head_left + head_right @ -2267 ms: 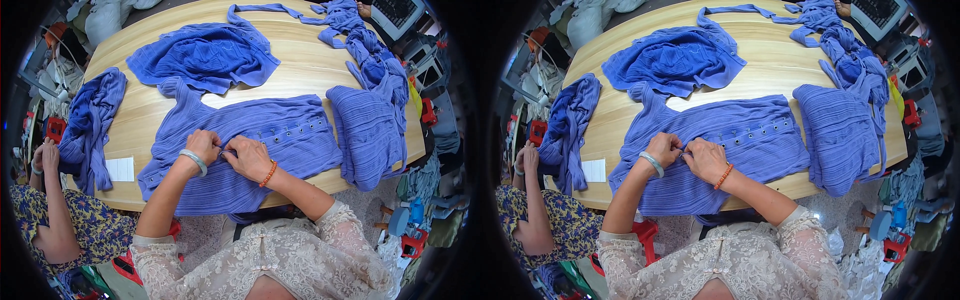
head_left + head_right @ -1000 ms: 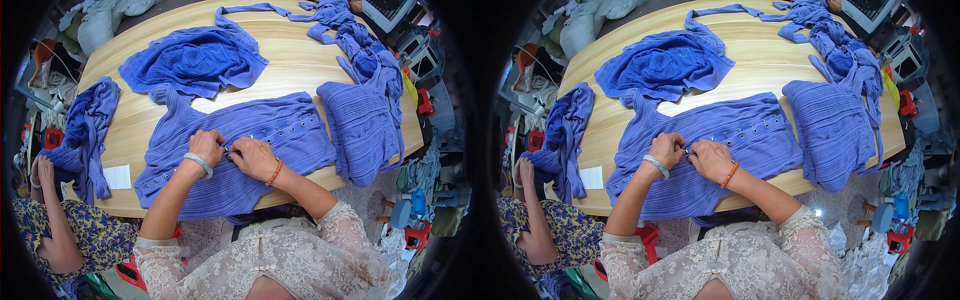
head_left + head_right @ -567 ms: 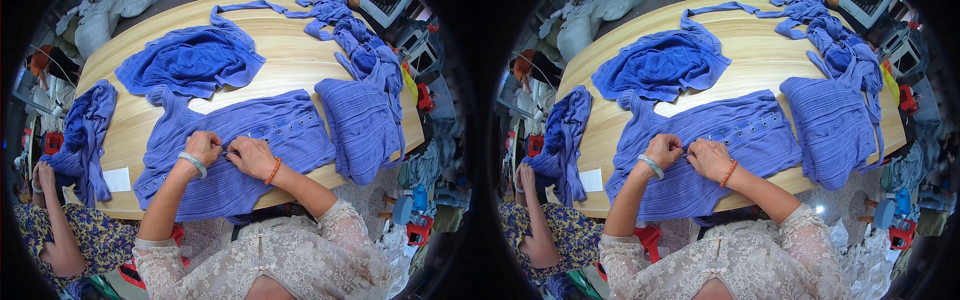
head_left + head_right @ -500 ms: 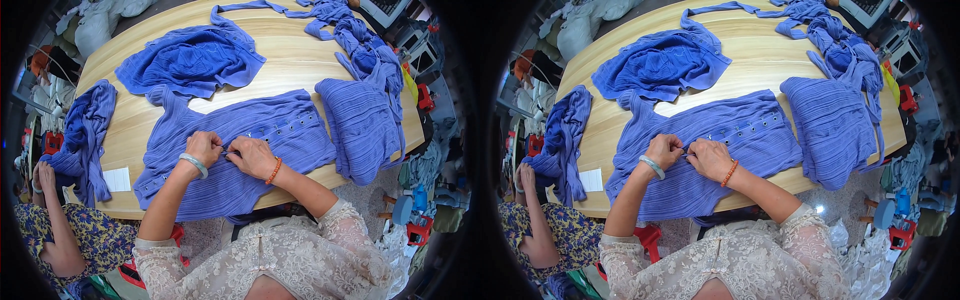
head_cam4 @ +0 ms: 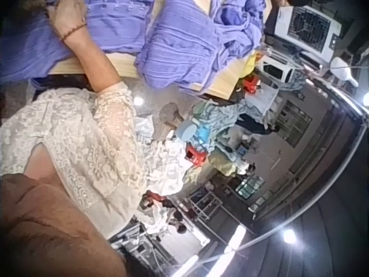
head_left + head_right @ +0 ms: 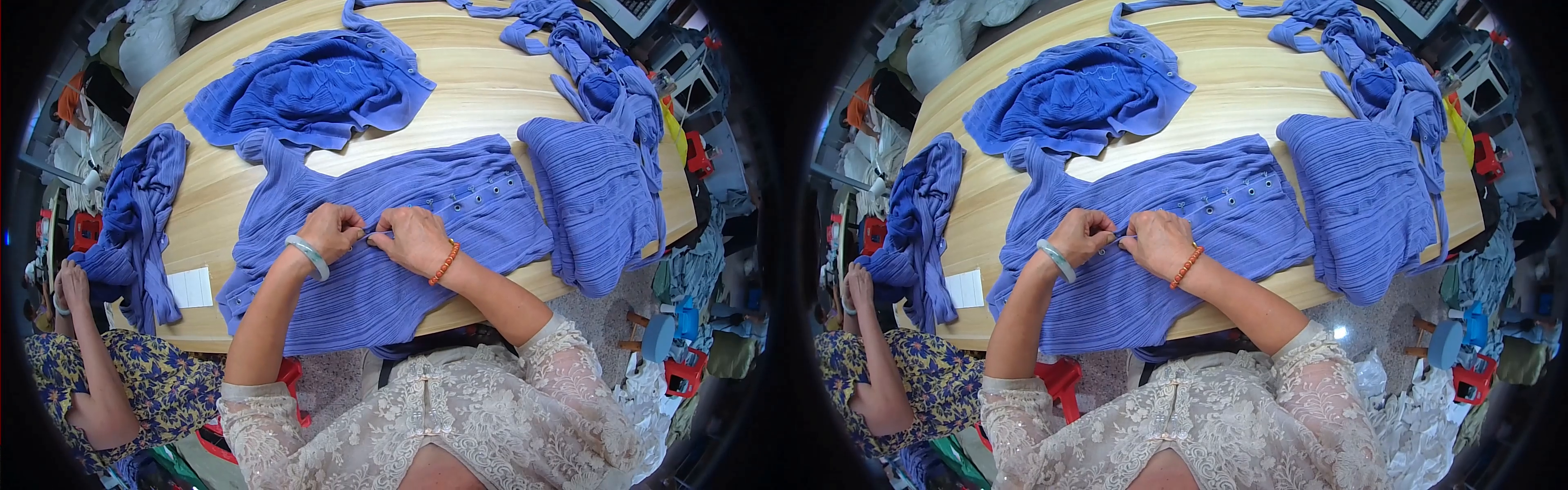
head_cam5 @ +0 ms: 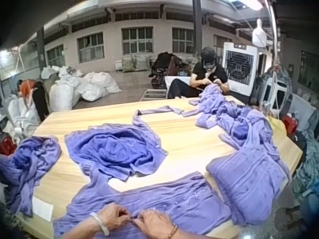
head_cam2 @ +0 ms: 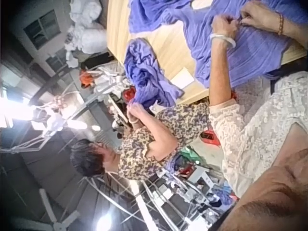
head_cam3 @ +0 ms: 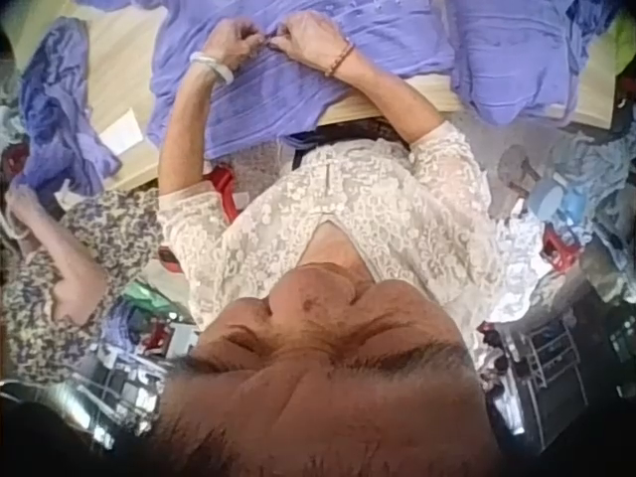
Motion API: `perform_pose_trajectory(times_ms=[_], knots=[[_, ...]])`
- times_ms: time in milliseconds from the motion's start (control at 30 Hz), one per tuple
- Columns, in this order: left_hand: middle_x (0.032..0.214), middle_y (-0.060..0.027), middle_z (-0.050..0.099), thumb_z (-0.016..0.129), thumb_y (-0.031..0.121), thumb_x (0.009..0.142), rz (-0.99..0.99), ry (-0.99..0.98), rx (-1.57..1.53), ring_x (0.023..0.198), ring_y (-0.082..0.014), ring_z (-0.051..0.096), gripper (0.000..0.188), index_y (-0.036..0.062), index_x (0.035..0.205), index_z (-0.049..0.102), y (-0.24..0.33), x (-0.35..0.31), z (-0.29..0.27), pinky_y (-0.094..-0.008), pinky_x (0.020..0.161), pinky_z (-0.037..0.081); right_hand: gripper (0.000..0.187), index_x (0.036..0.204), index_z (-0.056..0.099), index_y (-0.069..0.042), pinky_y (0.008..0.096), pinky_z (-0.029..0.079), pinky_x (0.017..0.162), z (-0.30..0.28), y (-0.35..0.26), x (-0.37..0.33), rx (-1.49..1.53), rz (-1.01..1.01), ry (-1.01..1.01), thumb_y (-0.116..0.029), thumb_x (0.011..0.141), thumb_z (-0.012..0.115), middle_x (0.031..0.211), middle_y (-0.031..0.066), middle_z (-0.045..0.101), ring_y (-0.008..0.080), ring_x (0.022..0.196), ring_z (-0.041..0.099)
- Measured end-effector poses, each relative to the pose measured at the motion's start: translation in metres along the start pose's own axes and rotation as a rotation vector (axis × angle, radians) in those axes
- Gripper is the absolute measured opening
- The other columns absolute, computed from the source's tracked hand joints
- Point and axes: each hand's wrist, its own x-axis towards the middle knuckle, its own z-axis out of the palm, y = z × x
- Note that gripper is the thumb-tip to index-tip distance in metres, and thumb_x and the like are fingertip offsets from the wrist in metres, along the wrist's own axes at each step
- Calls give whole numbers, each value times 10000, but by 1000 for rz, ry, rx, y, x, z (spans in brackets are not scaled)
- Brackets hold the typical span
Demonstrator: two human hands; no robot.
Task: Using scissors to cut excess fabric or threads from purple garments and folding them on a work table.
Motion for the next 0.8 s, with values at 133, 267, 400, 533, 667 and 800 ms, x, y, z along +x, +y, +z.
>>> perform_pose_trajectory(times_ms=[133, 267, 400, 533, 667, 800], knots=[[730, -107, 681, 681, 129, 790, 14, 99, 41, 651, -215, 624, 140, 38, 890, 717, -14, 3, 6, -350, 650, 496, 227, 889, 680, -54, 412, 523, 693, 0, 15, -16, -90, -132, 71, -267, 814, 704, 842, 126, 676, 323, 777, 660], [715, -108, 673, 672, 92, 793, 132, 256, 230, 627, -167, 623, 154, -20, 897, 687, -5, 1, 15, -300, 612, 494, 187, 925, 669, -60, 416, 517, 693, -7, 29, -30, -79, -213, 110, -225, 839, 673, 889, 103, 630, 316, 782, 644], [766, -143, 694, 696, 127, 773, 319, 347, 238, 678, -225, 667, 189, -6, 907, 697, 9, 7, 24, -333, 653, 520, 171, 917, 677, -66, 404, 521, 706, -10, 30, -29, -53, -213, 129, -217, 837, 672, 887, 93, 635, 310, 797, 647], [751, -83, 696, 707, 132, 743, 146, 241, 315, 794, -294, 641, 99, 82, 828, 717, 26, 17, 29, -404, 772, 408, 171, 914, 685, -67, 398, 523, 714, -11, 27, -24, -21, -197, 161, -216, 831, 677, 887, 92, 640, 308, 802, 650], [748, -99, 692, 694, 117, 742, 113, 186, 319, 775, -297, 642, 90, 74, 817, 717, 27, 25, 28, -402, 770, 410, 179, 901, 698, -63, 404, 524, 722, -9, 28, -14, -1, -167, 167, -225, 824, 687, 888, 106, 656, 311, 813, 653], [683, -68, 652, 663, 80, 762, 112, 96, 220, 600, -132, 581, 134, -12, 859, 679, 24, 23, 21, -291, 559, 465, 224, 873, 712, -56, 413, 529, 734, -8, 31, -5, 16, -124, 130, -269, 804, 709, 873, 134, 687, 320, 814, 665]])
